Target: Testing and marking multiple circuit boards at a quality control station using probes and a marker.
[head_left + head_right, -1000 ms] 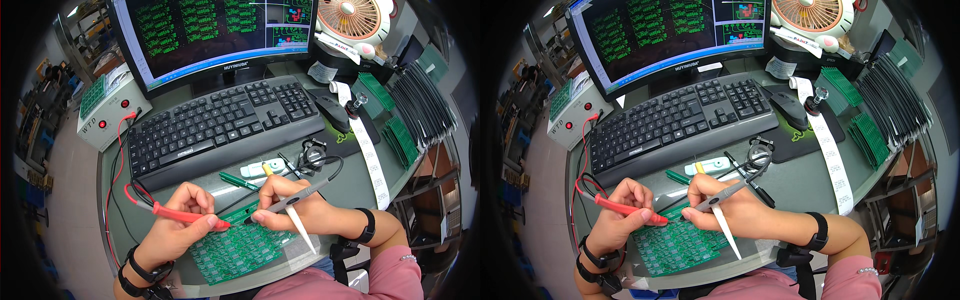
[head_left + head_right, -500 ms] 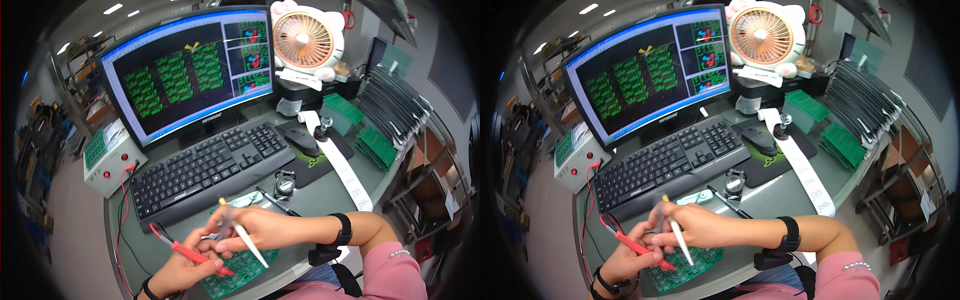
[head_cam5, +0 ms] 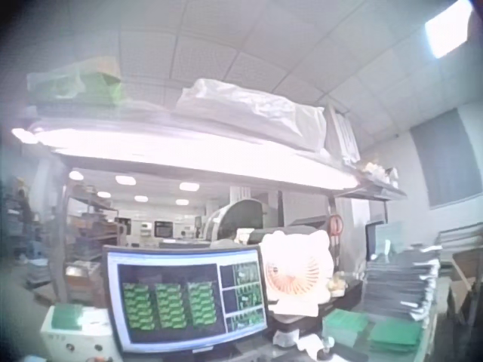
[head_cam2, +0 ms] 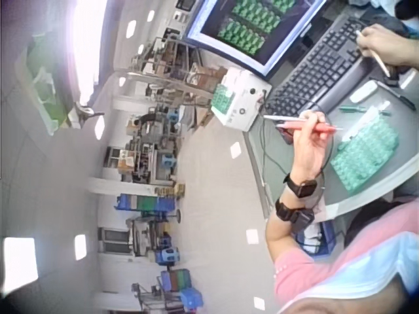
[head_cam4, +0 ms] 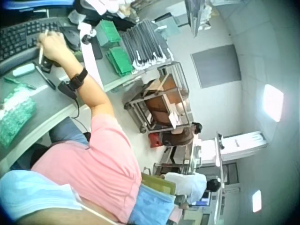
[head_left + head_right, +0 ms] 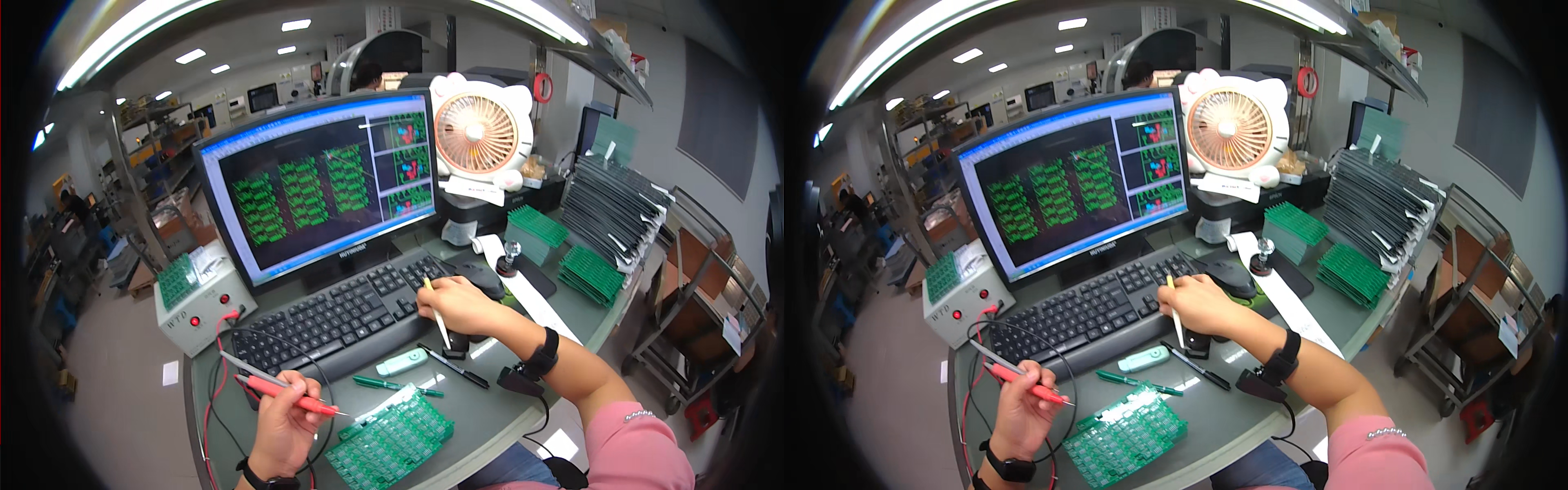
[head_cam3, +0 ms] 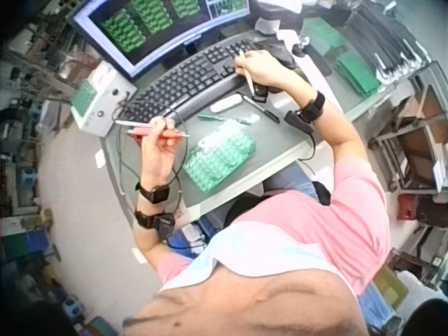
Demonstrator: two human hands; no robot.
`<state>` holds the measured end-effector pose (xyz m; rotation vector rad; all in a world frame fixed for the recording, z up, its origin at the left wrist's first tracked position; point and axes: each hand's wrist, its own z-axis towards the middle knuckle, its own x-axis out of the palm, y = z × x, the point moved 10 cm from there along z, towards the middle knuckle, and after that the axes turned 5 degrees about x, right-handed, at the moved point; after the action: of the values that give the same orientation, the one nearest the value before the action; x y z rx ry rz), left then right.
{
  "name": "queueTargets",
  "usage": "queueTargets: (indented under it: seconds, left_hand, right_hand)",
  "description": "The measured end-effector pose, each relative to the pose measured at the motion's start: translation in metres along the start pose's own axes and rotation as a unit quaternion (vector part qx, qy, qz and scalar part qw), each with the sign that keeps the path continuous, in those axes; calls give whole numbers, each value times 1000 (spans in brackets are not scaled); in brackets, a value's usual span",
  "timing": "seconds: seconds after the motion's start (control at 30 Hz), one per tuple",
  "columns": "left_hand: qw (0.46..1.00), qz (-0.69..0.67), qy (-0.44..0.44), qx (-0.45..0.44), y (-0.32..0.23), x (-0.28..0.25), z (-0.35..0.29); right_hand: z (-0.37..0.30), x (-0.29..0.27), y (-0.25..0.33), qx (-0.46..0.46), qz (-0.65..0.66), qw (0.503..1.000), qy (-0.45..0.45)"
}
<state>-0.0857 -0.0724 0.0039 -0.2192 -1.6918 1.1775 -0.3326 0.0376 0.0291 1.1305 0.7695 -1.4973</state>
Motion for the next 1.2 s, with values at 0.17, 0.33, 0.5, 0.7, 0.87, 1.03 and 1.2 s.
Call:
queueTargets:
  seconds: [0.17, 0.33, 0.5, 0.7, 0.87, 1.03, 1.2]
  left_hand:
    - [999, -39, -14, 12, 0, -11, -6]
    - [998, 35, 36, 27, -8, -15, 1]
    - [995, 87, 45, 30, -20, 6, 7]
    - [947, 281, 156, 24, -12, 22, -3]
    - [943, 309, 123, 9, -7, 28, -34]
    - [989, 60, 127, -50, 6, 54, -45]
    - [972, 20, 184, -148, 54, 95, -40]
  right_hand:
    - [-11, -13, 60, -24, 1, 995, 97]
    - [-74, -27, 158, -265, 156, 951, 30]
    - [-71, -16, 158, -243, 98, 959, 111]
    - [-73, -49, 152, -232, 113, 964, 59]
    - [-83, -101, 139, -183, 279, 943, -5]
    - [-89, -77, 126, -132, 651, 747, -17]
    - [-103, -83, 145, -127, 737, 663, -32]
